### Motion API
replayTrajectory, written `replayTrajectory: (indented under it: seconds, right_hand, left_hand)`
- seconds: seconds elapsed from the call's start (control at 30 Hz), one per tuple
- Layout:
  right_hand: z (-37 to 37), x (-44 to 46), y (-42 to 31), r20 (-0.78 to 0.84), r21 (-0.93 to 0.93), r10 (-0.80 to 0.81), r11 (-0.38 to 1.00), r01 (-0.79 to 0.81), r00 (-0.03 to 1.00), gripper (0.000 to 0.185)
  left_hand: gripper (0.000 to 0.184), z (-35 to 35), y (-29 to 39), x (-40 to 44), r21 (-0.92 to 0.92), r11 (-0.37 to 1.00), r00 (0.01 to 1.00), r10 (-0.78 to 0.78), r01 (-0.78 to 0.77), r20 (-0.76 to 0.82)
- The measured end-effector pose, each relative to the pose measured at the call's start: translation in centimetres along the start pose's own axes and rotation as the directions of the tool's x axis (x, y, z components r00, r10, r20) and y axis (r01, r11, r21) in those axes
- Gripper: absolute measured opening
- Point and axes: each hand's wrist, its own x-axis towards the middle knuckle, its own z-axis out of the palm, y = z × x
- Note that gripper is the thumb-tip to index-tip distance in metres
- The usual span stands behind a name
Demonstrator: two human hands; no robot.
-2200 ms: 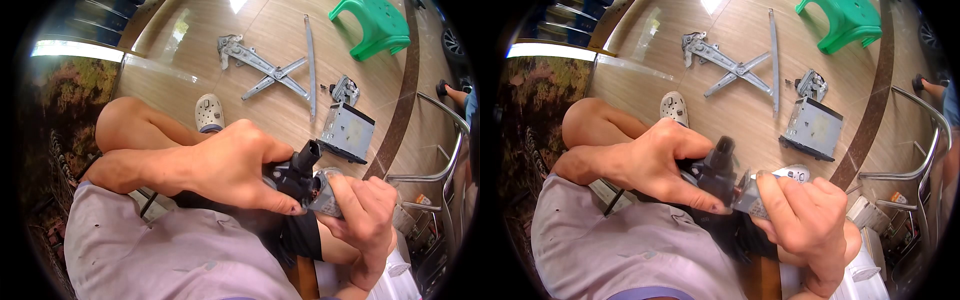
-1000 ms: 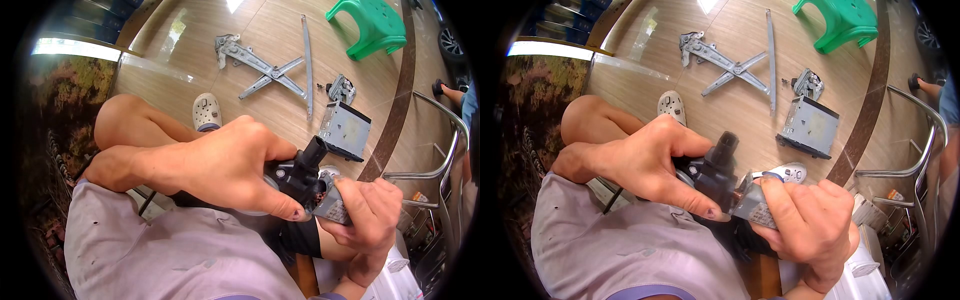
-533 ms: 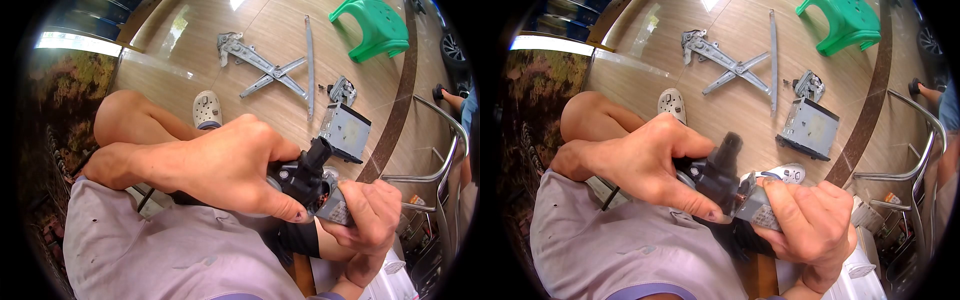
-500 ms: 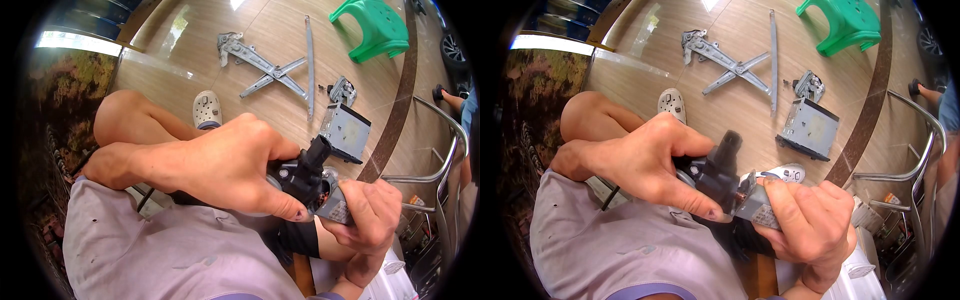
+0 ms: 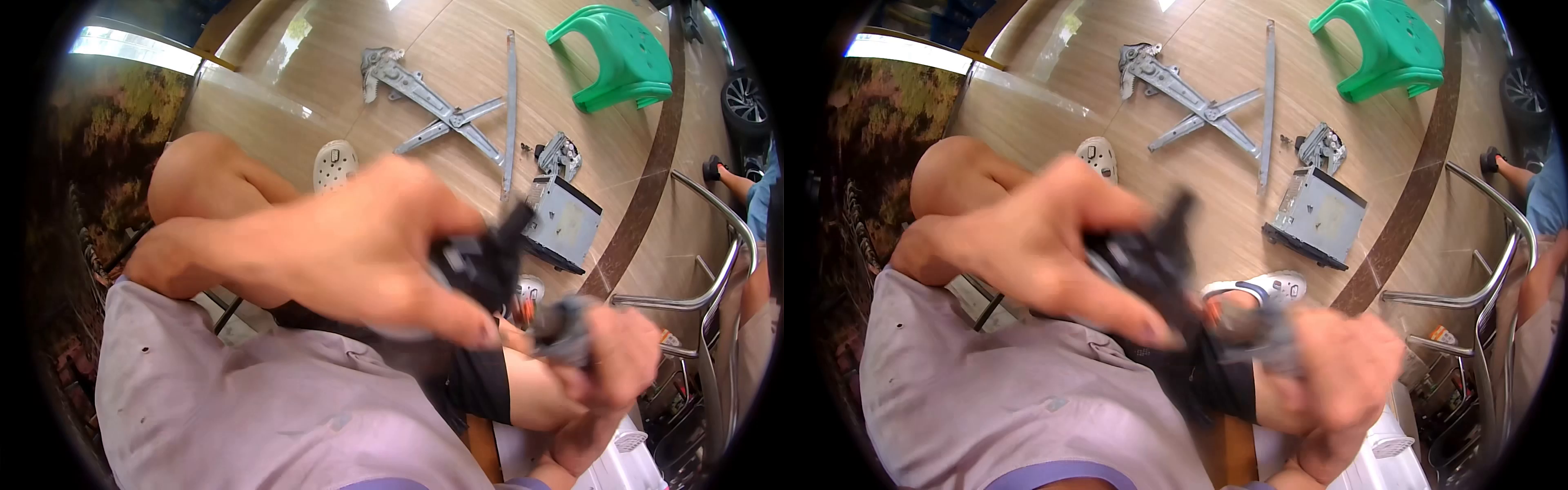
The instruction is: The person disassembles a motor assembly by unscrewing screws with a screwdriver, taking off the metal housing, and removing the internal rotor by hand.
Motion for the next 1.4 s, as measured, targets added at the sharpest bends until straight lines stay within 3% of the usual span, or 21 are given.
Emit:
replayTrajectory:
  seconds: [0.03,0.07,0.1,0.17,0.2,0.23,0.3,0.4,0.63,1.1,1.4]
  right_hand:
    - [-0.2,-1.2,2.0,-0.019,-0.077,0.022,0.997,-0.023,1.0,0.047]
    - [-0.1,-2.5,4.9,-0.021,-0.067,0.207,0.976,-0.208,0.978,0.048]
    - [0.0,-3.5,6.5,-0.012,-0.053,0.391,0.919,-0.391,0.92,0.05]
    - [0.3,-1.9,6.0,0.007,0.053,0.34,0.939,-0.34,0.941,0.053]
    - [0.9,-0.4,5.8,-0.002,0.101,0.302,0.948,-0.3,0.953,0.055]
    - [1.4,1.2,4.9,-0.023,0.111,0.192,0.976,-0.189,0.981,0.055]
    - [2.6,3.0,3.4,-0.053,0.198,0.119,0.974,-0.106,0.991,0.055]
    - [3.9,4.7,2.3,-0.095,0.224,0.045,0.974,-0.023,0.994,0.054]
    - [3.8,5.2,1.7,-0.113,0.334,0.223,0.926,-0.174,0.968,0.054]
    - [3.3,2.7,1.8,-0.089,0.361,0.254,0.909,-0.207,0.963,0.057]
    - [3.1,2.8,1.9,-0.065,0.365,0.247,0.908,-0.207,0.967,0.055]
  left_hand:
    - [0.035,-1.4,-0.6,-0.5,-0.111,0.994,0.992,-0.037,0.023,-0.124]
    - [0.037,-2.8,-1.2,-0.9,-0.223,0.975,0.967,-0.074,0.018,-0.246]
    - [0.039,-3.9,-1.2,-1.3,-0.221,0.975,0.913,-0.121,0.035,-0.391]
    - [0.035,-2.5,-3.0,-0.7,-0.124,0.99,0.909,0.01,-0.068,-0.418]
    - [0.037,-2.2,-4.3,-0.6,0.048,0.989,0.935,0.149,-0.141,-0.322]
    - [0.037,-1.9,-3.9,-1.1,0.023,1.0,0.961,0.027,-0.021,-0.277]
    - [0.035,-1.5,-3.9,-1.6,-0.157,0.986,0.949,0.012,-0.064,-0.316]
    - [0.035,-2.2,-3.4,-2.8,-0.144,0.983,0.95,0.066,-0.115,-0.307]
    - [0.037,-2.2,-4.0,-2.8,-0.208,0.961,0.928,0.098,-0.182,-0.36]
    - [0.036,-1.0,-3.3,-0.9,-0.203,0.966,0.955,0.1,-0.161,-0.278]
    - [0.035,-0.6,-1.7,-0.2,-0.182,0.983,0.979,-0.032,-0.005,-0.2]
